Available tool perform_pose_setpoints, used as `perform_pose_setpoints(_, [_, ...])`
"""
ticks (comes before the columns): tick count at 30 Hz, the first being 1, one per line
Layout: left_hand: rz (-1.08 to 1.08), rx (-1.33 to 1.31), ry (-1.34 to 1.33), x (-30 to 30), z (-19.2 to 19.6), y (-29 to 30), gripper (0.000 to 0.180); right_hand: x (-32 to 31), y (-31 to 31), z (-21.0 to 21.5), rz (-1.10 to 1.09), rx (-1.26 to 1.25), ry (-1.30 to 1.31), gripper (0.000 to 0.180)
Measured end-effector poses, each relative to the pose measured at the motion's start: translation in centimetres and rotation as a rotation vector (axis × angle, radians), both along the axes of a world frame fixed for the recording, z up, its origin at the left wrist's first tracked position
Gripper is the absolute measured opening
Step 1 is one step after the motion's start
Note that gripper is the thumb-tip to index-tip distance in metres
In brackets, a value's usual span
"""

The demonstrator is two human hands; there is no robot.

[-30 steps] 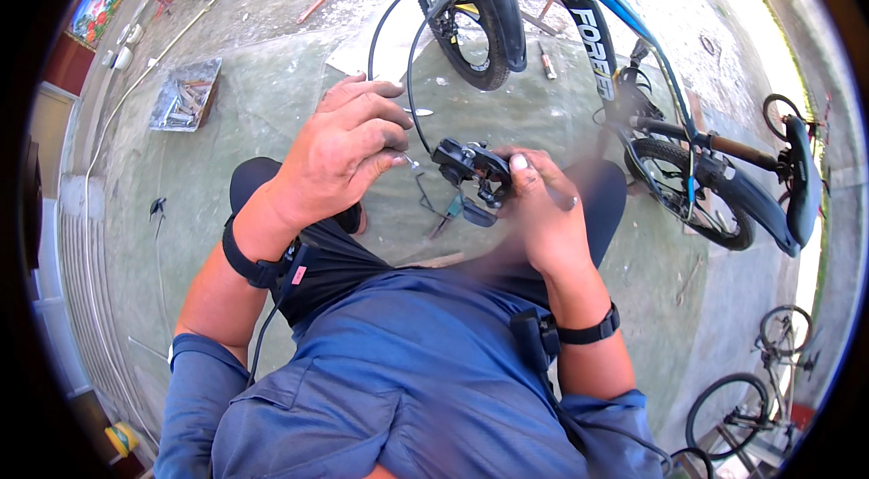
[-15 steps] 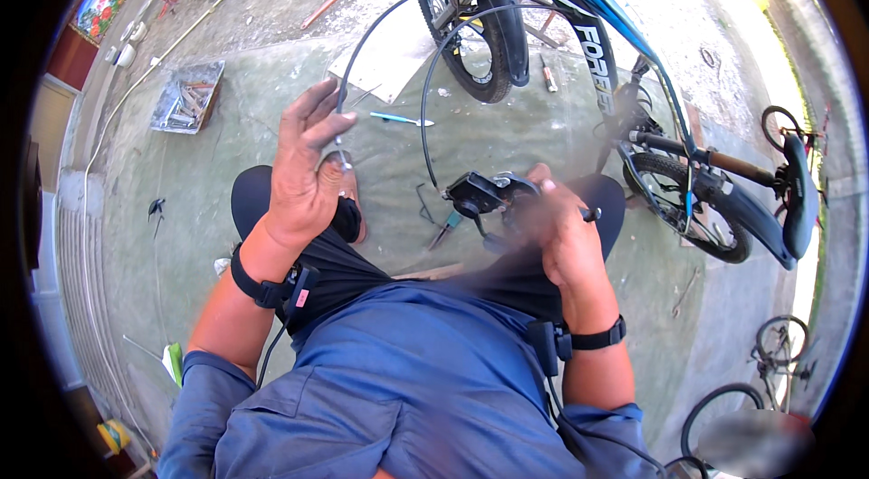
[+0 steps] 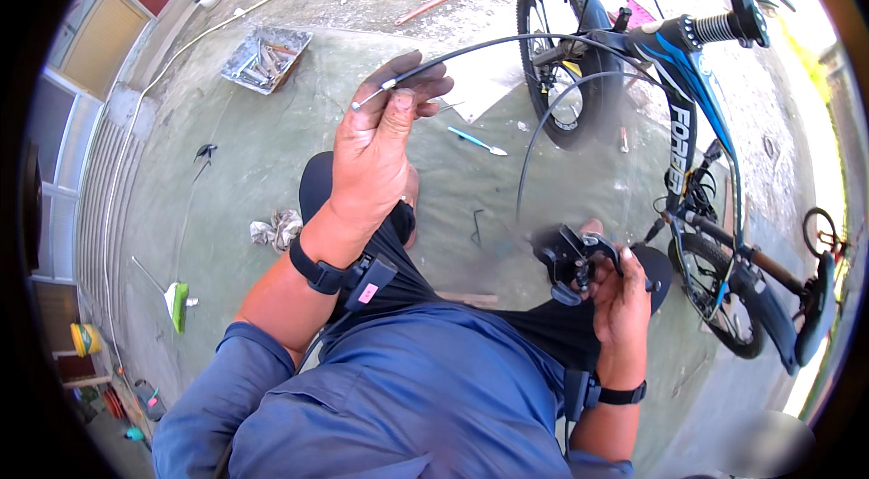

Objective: The person disassembles a bicycle brake lever assembly by hand, pulling out the internal components and the brake cable end.

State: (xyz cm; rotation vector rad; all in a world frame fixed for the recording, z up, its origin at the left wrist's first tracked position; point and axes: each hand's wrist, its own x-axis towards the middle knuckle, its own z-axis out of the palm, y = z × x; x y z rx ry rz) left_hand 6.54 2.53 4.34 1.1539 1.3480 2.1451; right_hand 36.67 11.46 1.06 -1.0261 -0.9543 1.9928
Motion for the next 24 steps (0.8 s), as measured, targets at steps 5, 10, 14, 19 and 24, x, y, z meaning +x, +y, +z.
perform_pose_setpoints(5, [0.008,-0.012,-0.003,0.0,0.2,0.1,0.033,0.1,0.3,0.0,0.021,0.019,0.005,0.034])
perform_pose_setpoints(10, [0.003,-0.023,-0.019,-0.2,0.2,0.0,0.033,0.1,0.5,0.2,0.074,0.04,0.034,0.035])
perform_pose_setpoints(14, [0.006,-0.027,-0.003,-0.1,0.3,0.0,0.033,0.3,0.6,0.2,0.089,0.032,0.049,0.036])
perform_pose_setpoints(19, [0.01,-0.009,-0.068,-0.4,0.4,0.3,0.032,-0.7,0.2,1.0,0.022,0.016,-0.006,0.028])
perform_pose_setpoints(24, [-0.025,0.013,-0.22,-1.9,0.1,0.9,0.032,-0.6,0.3,1.0,0.069,0.037,-0.011,0.033])
